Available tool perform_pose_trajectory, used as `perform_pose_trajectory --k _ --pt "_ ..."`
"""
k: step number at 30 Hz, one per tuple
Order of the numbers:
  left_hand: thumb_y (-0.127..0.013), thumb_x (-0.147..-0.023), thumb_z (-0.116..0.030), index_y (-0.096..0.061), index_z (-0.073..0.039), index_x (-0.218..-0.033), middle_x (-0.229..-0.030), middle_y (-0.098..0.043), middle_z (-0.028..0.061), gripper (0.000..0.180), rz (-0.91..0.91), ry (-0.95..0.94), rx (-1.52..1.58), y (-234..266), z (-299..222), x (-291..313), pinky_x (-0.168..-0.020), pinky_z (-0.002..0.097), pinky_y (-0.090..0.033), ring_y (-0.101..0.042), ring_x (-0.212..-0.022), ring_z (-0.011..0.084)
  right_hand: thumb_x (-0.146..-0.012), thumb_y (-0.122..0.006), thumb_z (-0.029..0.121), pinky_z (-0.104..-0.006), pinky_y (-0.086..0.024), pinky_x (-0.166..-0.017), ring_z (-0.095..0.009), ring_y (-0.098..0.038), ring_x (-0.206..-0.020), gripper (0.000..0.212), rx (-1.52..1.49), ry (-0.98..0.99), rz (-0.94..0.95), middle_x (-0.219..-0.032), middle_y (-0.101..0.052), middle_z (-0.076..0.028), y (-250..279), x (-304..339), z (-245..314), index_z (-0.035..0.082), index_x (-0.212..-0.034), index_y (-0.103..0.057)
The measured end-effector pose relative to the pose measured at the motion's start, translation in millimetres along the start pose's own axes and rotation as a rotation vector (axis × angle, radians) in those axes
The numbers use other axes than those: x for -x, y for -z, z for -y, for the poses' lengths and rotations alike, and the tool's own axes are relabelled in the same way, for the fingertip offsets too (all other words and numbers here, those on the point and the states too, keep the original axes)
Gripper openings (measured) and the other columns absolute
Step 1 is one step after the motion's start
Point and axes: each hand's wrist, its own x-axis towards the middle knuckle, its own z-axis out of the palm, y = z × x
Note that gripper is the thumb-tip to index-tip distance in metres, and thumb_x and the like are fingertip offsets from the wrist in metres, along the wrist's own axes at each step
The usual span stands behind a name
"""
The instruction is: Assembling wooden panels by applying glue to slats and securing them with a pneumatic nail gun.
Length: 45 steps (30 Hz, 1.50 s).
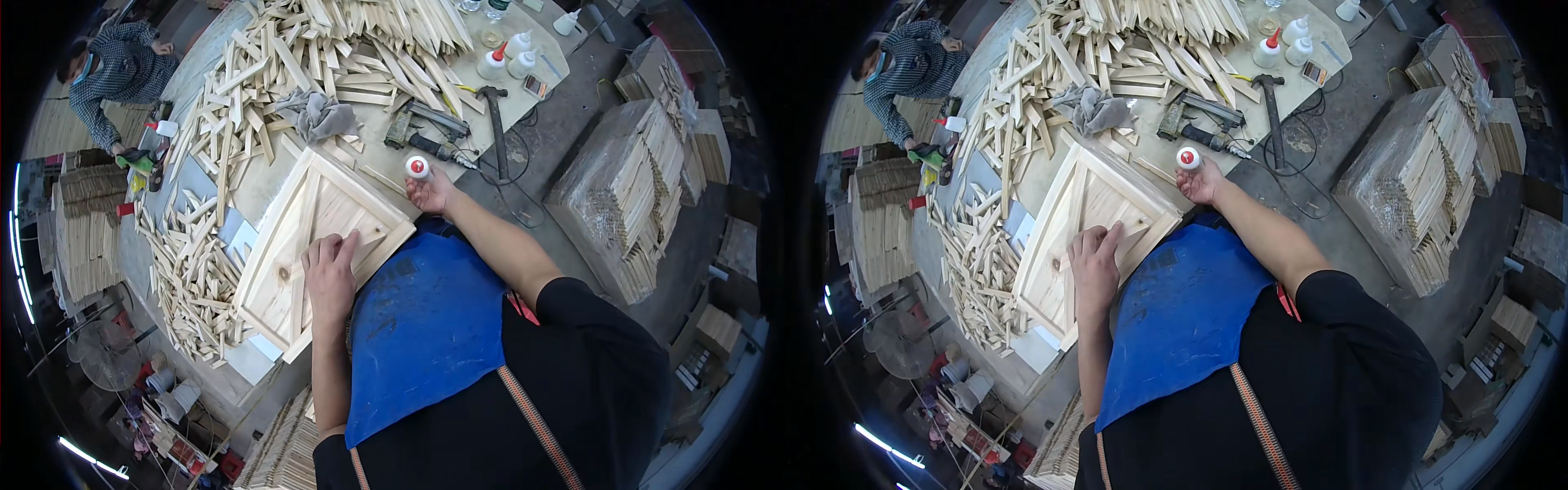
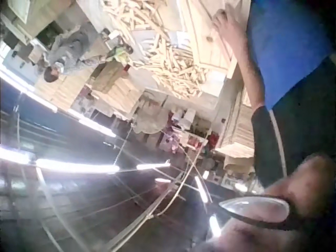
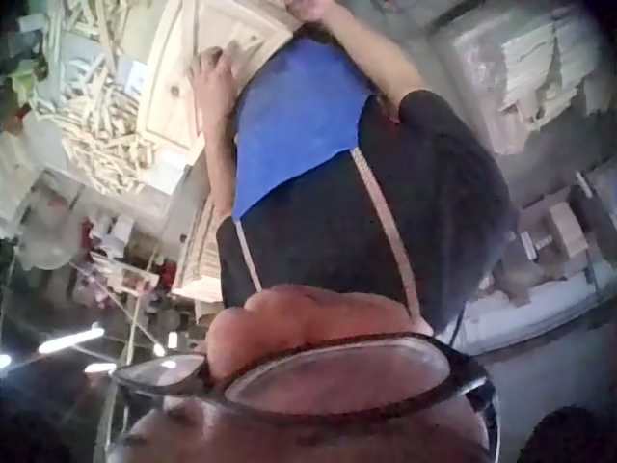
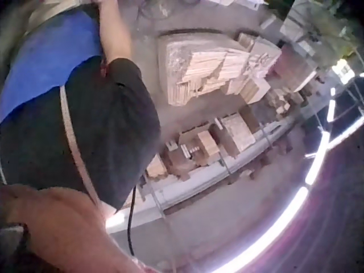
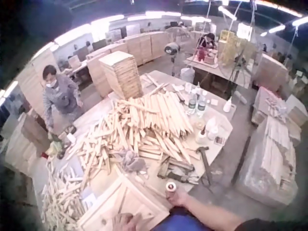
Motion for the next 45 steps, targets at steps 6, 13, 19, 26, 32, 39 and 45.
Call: perform_pose_trajectory --k 6,13,19,26,32,39,45 --pt "-0.064 -0.087 -0.002 -0.073 -0.013 -0.123 -0.109 -0.064 0.0082 0.038 -0.019 -0.001 0.035 -9 2 -2 -0.096 0.0423 -0.043 -0.059 -0.107 0.0284 -0.103 -0.047 0.045 -0.0295 -0.046 -0.055 -0.018 -0.060 -0.067 0.048 0.560 0.306 -0.414 -0.080 -0.064 -0.004 -23 61 -45 0.000 -0.101 -0.067" --pt "-0.065 -0.086 -0.003 -0.073 -0.012 -0.122 -0.110 -0.063 0.0082 0.038 -0.013 -0.006 0.069 -16 -2 -5 -0.095 0.0426 -0.044 -0.058 -0.106 0.0284 -0.102 -0.053 0.020 -0.0368 -0.051 -0.070 -0.025 -0.066 -0.076 0.022 1.406 0.979 -0.227 -0.083 -0.067 -0.012 -87 88 -100 0.001 -0.100 -0.064" --pt "-0.064 -0.083 -0.003 -0.073 -0.012 -0.122 -0.110 -0.063 0.0089 0.041 -0.063 -0.009 0.076 -22 2 -2 -0.095 0.0435 -0.044 -0.058 -0.107 0.0294 -0.102 -0.056 0.022 -0.0438 -0.051 -0.077 -0.034 -0.068 -0.086 0.022 1.580 1.129 -0.222 -0.091 -0.069 -0.019 -101 85 -121 0.001 -0.102 -0.062" --pt "-0.063 -0.080 -0.002 -0.073 -0.013 -0.122 -0.110 -0.063 0.0090 0.045 -0.142 -0.004 0.121 -31 2 1 -0.095 0.0436 -0.044 -0.058 -0.107 0.0297 -0.105 -0.054 0.023 -0.0448 -0.051 -0.078 -0.037 -0.068 -0.088 0.024 1.628 1.140 -0.192 -0.092 -0.068 -0.021 -98 86 -117 0.000 -0.102 -0.061" --pt "-0.063 -0.078 -0.002 -0.073 -0.013 -0.123 -0.110 -0.063 0.0091 0.047 -0.122 0.013 0.118 -29 1 3 -0.095 0.0434 -0.044 -0.057 -0.106 0.0290 -0.106 -0.052 0.023 -0.0440 -0.051 -0.077 -0.038 -0.067 -0.086 0.024 1.621 1.165 -0.171 -0.092 -0.068 -0.021 -92 80 -117 0.000 -0.102 -0.060" --pt "-0.063 -0.077 -0.001 -0.072 -0.014 -0.125 -0.110 -0.064 0.0083 0.051 -0.083 0.023 0.123 -24 3 1 -0.094 0.0422 -0.043 -0.057 -0.102 0.0280 -0.106 -0.052 0.023 -0.0440 -0.051 -0.076 -0.038 -0.067 -0.085 0.024 1.640 1.170 -0.181 -0.091 -0.068 -0.021 -95 81 -117 0.000 -0.102 -0.059" --pt "-0.063 -0.078 -0.001 -0.073 -0.015 -0.125 -0.110 -0.064 0.0071 0.050 -0.053 0.021 0.137 -29 6 5 -0.094 0.0412 -0.043 -0.056 -0.101 0.0275 -0.107 -0.052 0.023 -0.0449 -0.050 -0.075 -0.038 -0.066 -0.084 0.024 1.658 1.126 -0.214 -0.089 -0.067 -0.021 -95 83 -117 0.001 -0.102 -0.059"
